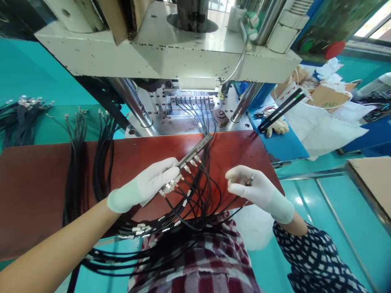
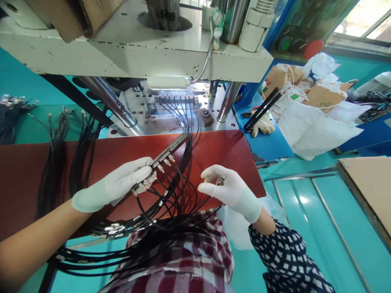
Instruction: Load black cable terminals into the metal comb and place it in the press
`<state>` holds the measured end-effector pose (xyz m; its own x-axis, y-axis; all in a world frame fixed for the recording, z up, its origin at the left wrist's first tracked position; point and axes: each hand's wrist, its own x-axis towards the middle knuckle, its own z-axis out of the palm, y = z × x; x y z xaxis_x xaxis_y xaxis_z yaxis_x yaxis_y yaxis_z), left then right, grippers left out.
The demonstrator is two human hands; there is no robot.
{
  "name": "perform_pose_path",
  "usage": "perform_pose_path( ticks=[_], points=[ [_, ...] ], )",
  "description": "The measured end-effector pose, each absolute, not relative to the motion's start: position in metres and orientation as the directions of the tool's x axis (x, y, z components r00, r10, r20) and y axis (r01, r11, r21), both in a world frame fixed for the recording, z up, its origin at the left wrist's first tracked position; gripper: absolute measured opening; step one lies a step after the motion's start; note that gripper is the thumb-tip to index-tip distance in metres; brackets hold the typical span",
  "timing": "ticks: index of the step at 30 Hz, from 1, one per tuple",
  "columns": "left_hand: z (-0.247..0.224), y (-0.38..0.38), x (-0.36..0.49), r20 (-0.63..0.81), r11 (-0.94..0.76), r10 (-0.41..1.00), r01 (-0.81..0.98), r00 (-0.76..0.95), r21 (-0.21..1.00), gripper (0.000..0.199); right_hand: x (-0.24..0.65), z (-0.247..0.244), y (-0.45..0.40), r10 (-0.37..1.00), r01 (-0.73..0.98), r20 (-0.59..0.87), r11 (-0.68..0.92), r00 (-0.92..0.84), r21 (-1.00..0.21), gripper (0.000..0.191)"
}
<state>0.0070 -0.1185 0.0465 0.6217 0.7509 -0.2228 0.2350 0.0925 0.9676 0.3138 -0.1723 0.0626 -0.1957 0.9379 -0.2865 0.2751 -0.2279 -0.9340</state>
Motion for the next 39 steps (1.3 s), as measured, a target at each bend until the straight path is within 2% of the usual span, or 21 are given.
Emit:
perform_pose_path(
  ticks=[2,5,9,12,16,19,21,23,29,33,36,39],
  points=[
    [0.047,-0.118,0.007,-0.223,0.099,0.761,0.231,0.610,0.968,0.034,0.316,0.065,-0.178,0.886,0.131,-0.348,-0.323,-0.306,-0.937,0.030],
    [0.049,-0.115,0.009,-0.230,0.117,0.757,0.219,0.612,0.969,0.034,0.312,0.065,-0.182,0.863,-0.086,-0.329,-0.388,-0.385,-0.918,0.031],
    [0.050,-0.111,0.008,-0.238,0.123,0.736,0.221,0.633,0.967,0.034,0.297,0.060,-0.170,0.920,-0.310,-0.275,-0.358,-0.281,-0.881,0.040],
    [0.050,-0.110,0.006,-0.239,0.115,0.708,0.224,0.665,0.968,0.035,0.286,0.057,-0.148,0.935,-0.341,-0.280,-0.341,-0.218,-0.876,0.044],
    [0.050,-0.110,0.005,-0.206,0.103,0.699,0.189,0.684,0.977,0.035,0.273,0.056,-0.123,0.917,-0.260,-0.291,-0.361,-0.272,-0.896,0.046],
    [0.052,-0.110,0.006,-0.204,0.111,0.699,0.178,0.685,0.978,0.035,0.262,0.059,-0.120,0.938,-0.006,-0.293,-0.299,-0.187,-0.954,0.038],
    [0.053,-0.111,0.006,-0.208,0.115,0.700,0.180,0.683,0.977,0.036,0.255,0.063,-0.123,0.974,0.187,-0.208,-0.189,-0.088,-0.964,0.032],
    [0.054,-0.111,0.007,-0.215,0.122,0.702,0.182,0.679,0.976,0.036,0.249,0.066,-0.126,0.992,0.302,-0.115,-0.095,-0.049,-0.948,0.028],
    [0.052,-0.112,0.006,-0.218,0.098,0.693,0.209,0.687,0.973,0.035,0.244,0.066,-0.123,0.993,0.312,-0.073,-0.041,-0.091,-0.949,0.031],
    [0.051,-0.111,0.006,-0.175,-0.053,0.692,0.291,0.700,0.955,0.036,0.244,0.064,-0.121,0.988,0.328,-0.111,-0.069,-0.110,-0.942,0.032],
    [0.048,-0.111,0.008,-0.141,-0.191,0.717,0.387,0.683,0.902,0.036,0.245,0.060,-0.119,0.993,0.373,-0.076,-0.037,-0.091,-0.927,0.033],
    [0.045,-0.110,0.011,-0.109,-0.254,0.746,0.433,0.657,0.865,0.037,0.248,0.055,-0.117,0.994,0.415,-0.050,-0.003,-0.102,-0.910,0.034]
  ],
)
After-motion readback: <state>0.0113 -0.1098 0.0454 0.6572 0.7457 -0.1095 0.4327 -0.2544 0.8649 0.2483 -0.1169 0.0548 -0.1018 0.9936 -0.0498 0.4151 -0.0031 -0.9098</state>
